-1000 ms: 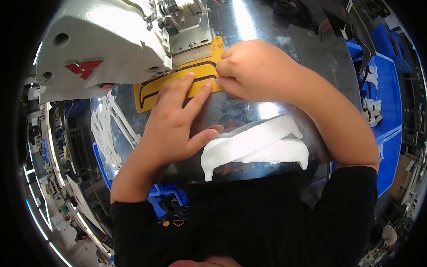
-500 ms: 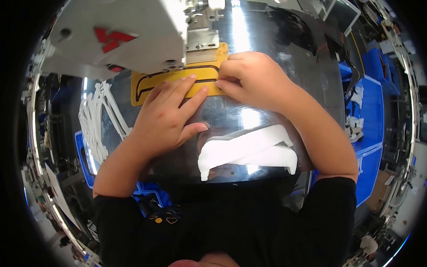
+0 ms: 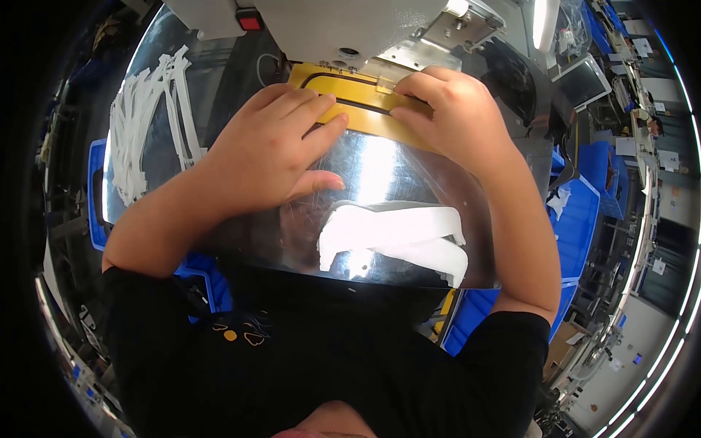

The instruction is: The recorder uses a sewing machine to attach leather/fabric components together in a workshop environment.

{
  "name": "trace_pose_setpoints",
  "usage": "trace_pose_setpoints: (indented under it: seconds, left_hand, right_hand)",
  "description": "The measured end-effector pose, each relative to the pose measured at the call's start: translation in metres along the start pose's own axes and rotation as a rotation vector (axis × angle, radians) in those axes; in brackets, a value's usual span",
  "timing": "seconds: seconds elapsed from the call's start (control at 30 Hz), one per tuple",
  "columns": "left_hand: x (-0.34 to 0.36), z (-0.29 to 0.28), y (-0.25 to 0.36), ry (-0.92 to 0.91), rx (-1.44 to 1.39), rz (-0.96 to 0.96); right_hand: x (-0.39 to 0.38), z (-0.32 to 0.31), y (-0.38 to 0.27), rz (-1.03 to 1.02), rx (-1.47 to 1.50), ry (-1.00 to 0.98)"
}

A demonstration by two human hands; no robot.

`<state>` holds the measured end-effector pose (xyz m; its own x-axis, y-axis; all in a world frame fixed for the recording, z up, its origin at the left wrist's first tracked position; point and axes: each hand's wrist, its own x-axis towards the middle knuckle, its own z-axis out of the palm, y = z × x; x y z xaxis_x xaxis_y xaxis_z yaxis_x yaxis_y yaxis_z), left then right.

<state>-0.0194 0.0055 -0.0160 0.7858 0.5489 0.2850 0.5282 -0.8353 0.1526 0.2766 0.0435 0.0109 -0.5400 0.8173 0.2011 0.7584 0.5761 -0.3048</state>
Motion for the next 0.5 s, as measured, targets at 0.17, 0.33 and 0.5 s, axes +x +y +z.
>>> trace_pose_setpoints:
  seconds: [0.17, 0.33, 0.5]
  left_hand:
    - [0.0, 0.002, 0.003, 0.034, -0.01, 0.005]
    - [0.001, -0.002, 0.005, 0.043, 0.005, 0.003]
    - [0.002, -0.003, 0.003, 0.065, 0.018, 0.001]
  right_hand:
    - [-0.021, -0.011, 0.009, -0.167, -0.234, -0.018]
    - [-0.044, -0.02, 0.011, -0.267, -0.391, 0.109]
    - [-0.031, -0.036, 0.03, -0.207, -0.59, 0.365]
